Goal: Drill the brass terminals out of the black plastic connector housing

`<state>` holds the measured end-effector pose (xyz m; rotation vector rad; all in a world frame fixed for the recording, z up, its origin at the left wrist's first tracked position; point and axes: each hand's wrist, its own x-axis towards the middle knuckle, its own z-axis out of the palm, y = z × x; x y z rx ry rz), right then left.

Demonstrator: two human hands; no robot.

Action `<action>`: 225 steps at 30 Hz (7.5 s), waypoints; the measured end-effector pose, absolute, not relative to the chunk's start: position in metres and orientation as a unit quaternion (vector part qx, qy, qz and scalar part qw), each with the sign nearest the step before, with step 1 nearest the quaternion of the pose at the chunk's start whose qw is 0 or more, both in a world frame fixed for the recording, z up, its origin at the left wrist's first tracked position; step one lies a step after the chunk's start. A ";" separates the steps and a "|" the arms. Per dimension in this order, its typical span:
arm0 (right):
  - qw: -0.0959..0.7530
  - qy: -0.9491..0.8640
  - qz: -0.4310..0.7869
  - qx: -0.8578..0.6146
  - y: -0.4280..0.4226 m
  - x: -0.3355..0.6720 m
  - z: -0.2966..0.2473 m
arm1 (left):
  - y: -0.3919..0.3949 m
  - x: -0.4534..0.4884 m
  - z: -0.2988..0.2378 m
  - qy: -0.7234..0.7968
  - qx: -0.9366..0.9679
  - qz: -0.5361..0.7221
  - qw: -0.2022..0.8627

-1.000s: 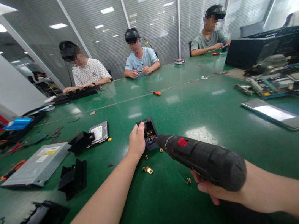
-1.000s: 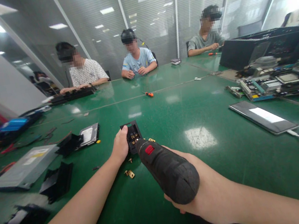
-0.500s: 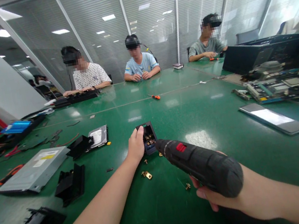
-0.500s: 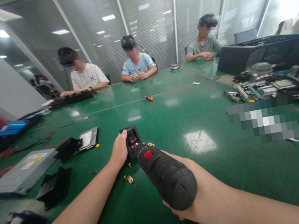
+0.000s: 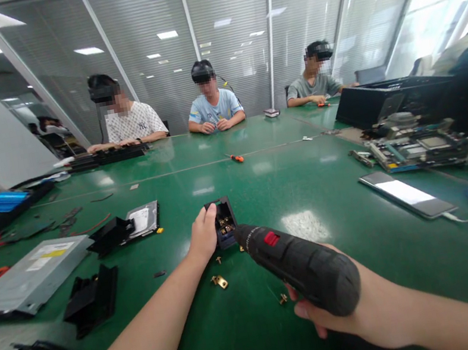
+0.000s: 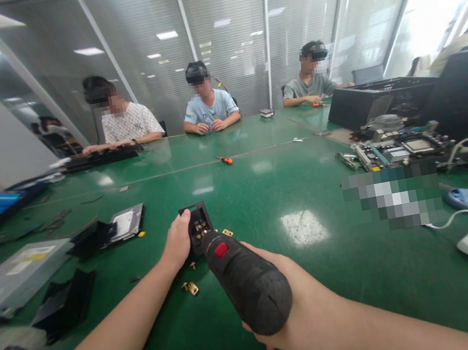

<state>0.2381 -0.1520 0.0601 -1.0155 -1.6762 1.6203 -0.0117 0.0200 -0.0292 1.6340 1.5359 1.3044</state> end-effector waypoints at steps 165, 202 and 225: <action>0.217 -0.579 0.684 -0.389 -0.144 0.244 0.043 | 0.023 -0.014 -0.037 0.554 0.600 0.493 0.302; 0.271 -0.604 0.647 -0.379 -0.145 0.244 0.031 | 0.021 -0.012 -0.034 0.552 0.611 0.490 0.286; 0.304 -0.586 0.662 -0.353 -0.139 0.248 0.025 | 0.027 -0.013 -0.038 0.558 0.606 0.494 0.279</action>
